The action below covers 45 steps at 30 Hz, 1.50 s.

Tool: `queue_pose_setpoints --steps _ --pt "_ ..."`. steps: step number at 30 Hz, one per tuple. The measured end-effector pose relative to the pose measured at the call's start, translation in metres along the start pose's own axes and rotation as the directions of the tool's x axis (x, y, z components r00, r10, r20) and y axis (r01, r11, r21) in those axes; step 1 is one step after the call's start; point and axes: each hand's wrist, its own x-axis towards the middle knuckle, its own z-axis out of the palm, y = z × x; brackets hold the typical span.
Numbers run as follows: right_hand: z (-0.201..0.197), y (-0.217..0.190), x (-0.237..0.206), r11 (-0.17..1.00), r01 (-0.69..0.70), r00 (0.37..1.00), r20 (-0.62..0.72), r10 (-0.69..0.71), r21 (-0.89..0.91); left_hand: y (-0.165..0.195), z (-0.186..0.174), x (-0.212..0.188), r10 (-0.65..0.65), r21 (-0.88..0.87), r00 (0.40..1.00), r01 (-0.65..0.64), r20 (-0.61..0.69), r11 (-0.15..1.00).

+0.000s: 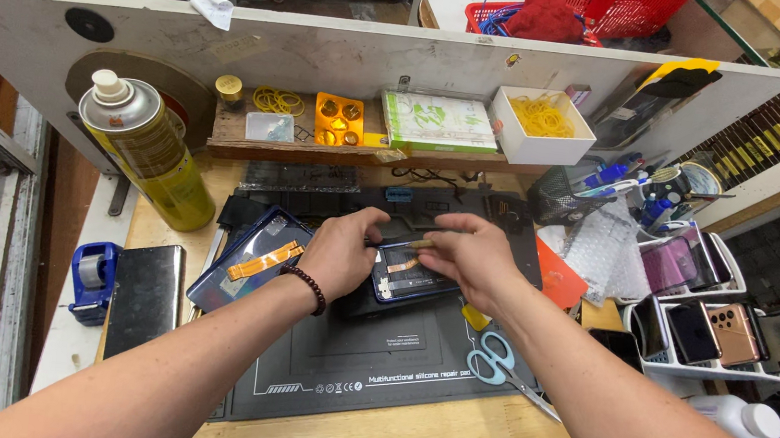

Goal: The person works at a repair bench disassembling a smartphone. They pry off the back cover, lift out internal components, and manipulate a flat flex cable inside the phone body, pressing and repositioning parts on a silicone repair mat.

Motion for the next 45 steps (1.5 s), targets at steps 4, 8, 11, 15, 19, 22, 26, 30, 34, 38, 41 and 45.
queue_pose_setpoints --steps 4,8,11,15,19,22,26,30,34,38,41,45 --pt "-0.017 0.018 0.002 0.987 -0.035 0.999 0.0 0.036 0.155 0.004 0.004 0.002 0.096 0.096 0.993 -0.102 0.068 0.99" --pt "-0.024 0.033 0.009 0.955 -0.016 1.0 0.009 0.014 0.295 0.008 -0.001 -0.003 0.216 0.246 0.964 -0.249 0.154 0.937" --pt "-0.029 0.039 0.011 0.941 -0.014 1.0 0.015 0.009 0.338 0.013 -0.003 -0.001 0.297 0.289 0.927 -0.356 0.23 0.889" --pt "-0.032 0.042 0.013 0.933 -0.011 1.0 0.018 0.005 0.361 0.021 -0.006 0.012 0.274 0.284 0.905 -0.37 0.325 0.884" --pt "-0.033 0.044 0.015 0.923 -0.016 1.0 0.012 0.013 0.384 0.03 -0.007 0.031 0.143 0.332 0.896 -0.299 0.42 0.895" --pt "-0.033 0.045 0.014 0.915 -0.01 1.0 0.008 0.007 0.404 0.032 -0.006 0.038 0.096 0.341 0.889 -0.269 0.448 0.901" --pt "-0.034 0.045 0.012 0.911 0.002 1.0 -0.002 -0.002 0.412 0.022 -0.001 0.035 0.093 0.33 0.901 -0.25 0.424 0.91" --pt "-0.033 0.045 0.011 0.911 0.004 1.0 0.002 -0.005 0.412 0.001 0.009 0.03 0.103 0.189 0.96 -0.155 0.26 0.97" --pt "-0.034 0.046 0.01 0.915 0.007 1.0 -0.003 -0.006 0.403 -0.019 0.01 0.038 -0.138 -0.109 0.947 0.176 0.291 0.978" --pt "-0.035 0.045 0.01 0.905 0.0 1.0 0.001 0.0 0.424 -0.029 0.006 0.046 -0.331 -0.421 0.846 0.503 0.418 0.755" --pt "-0.034 0.042 0.008 0.909 0.005 1.0 -0.001 -0.005 0.417 -0.033 0.01 0.057 -0.361 -0.499 0.842 0.531 0.4 0.685" --pt "-0.032 0.034 0.003 0.941 0.055 0.998 -0.028 -0.048 0.333 -0.038 0.036 0.088 -0.298 -0.41 0.892 0.425 0.339 0.807"
